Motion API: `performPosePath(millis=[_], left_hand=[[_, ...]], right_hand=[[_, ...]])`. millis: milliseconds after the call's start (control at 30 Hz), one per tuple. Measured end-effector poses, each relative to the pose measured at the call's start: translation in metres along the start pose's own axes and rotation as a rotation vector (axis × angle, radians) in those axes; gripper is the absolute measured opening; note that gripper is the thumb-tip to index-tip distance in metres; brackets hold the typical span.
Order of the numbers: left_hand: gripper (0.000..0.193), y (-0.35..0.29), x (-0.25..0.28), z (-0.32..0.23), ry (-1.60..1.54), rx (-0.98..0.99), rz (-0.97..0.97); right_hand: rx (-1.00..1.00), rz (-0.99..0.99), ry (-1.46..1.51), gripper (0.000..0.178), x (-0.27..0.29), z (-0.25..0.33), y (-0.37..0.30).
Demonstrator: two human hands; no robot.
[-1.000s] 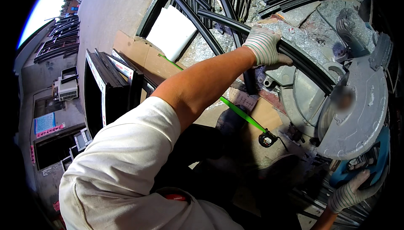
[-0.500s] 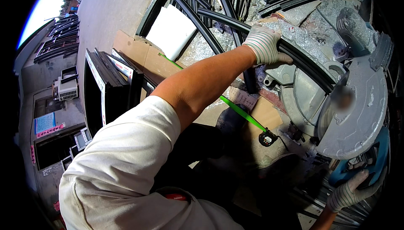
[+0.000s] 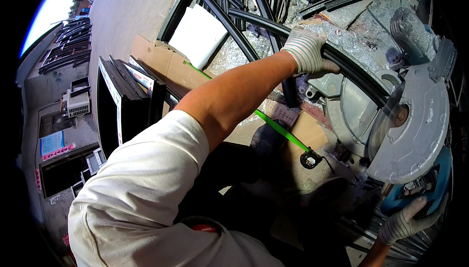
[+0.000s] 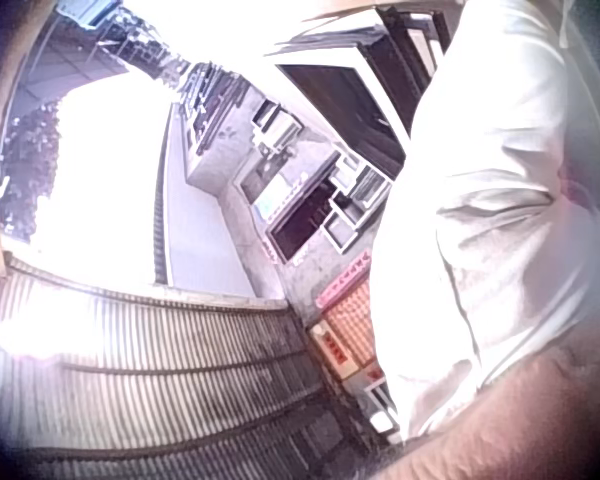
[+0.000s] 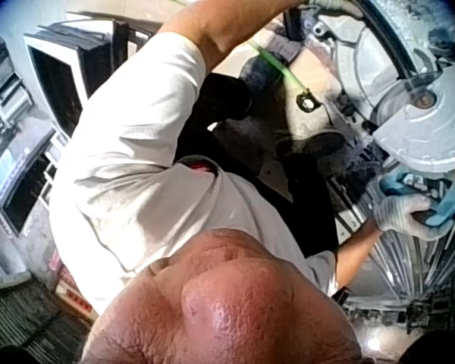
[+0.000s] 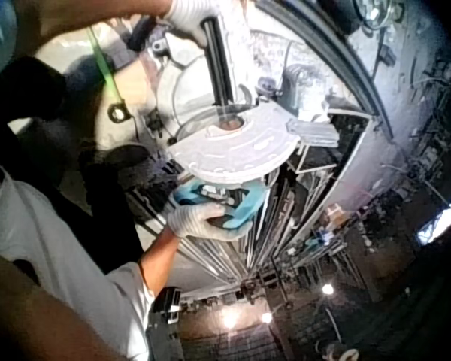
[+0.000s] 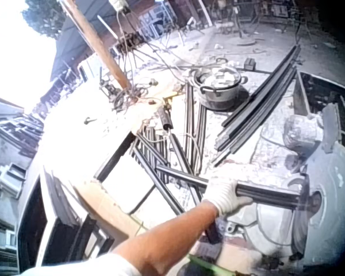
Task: The person measures a curved metal frame with a tape measure, marks it with a marker, and cuts it using a miter saw. The person then places the cut frame onto a window frame and repeats the process with another frame.
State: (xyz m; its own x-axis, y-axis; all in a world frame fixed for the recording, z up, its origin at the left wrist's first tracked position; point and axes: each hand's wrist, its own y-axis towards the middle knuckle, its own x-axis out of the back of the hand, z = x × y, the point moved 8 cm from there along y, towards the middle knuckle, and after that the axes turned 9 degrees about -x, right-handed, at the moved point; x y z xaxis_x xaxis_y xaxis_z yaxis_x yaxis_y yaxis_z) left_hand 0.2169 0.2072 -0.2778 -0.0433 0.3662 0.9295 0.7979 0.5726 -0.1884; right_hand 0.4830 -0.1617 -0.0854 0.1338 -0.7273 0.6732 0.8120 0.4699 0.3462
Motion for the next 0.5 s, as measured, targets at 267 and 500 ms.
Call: performPosePath(millis=[267, 500], left_hand=[[0.091, -0.0005, 0.0016, -0.0009, -0.018, -0.004, -0.008], [0.091, -0.0033, 0.0061, -0.0008, 0.011, 0.008, -0.013]], right_hand=[[0.009, 0.008, 0.015, 0.058, -0.0025, 0.0045, -0.0042], [0.001, 0.02, 0.009, 0.06, -0.0036, 0.0016, -0.006]])
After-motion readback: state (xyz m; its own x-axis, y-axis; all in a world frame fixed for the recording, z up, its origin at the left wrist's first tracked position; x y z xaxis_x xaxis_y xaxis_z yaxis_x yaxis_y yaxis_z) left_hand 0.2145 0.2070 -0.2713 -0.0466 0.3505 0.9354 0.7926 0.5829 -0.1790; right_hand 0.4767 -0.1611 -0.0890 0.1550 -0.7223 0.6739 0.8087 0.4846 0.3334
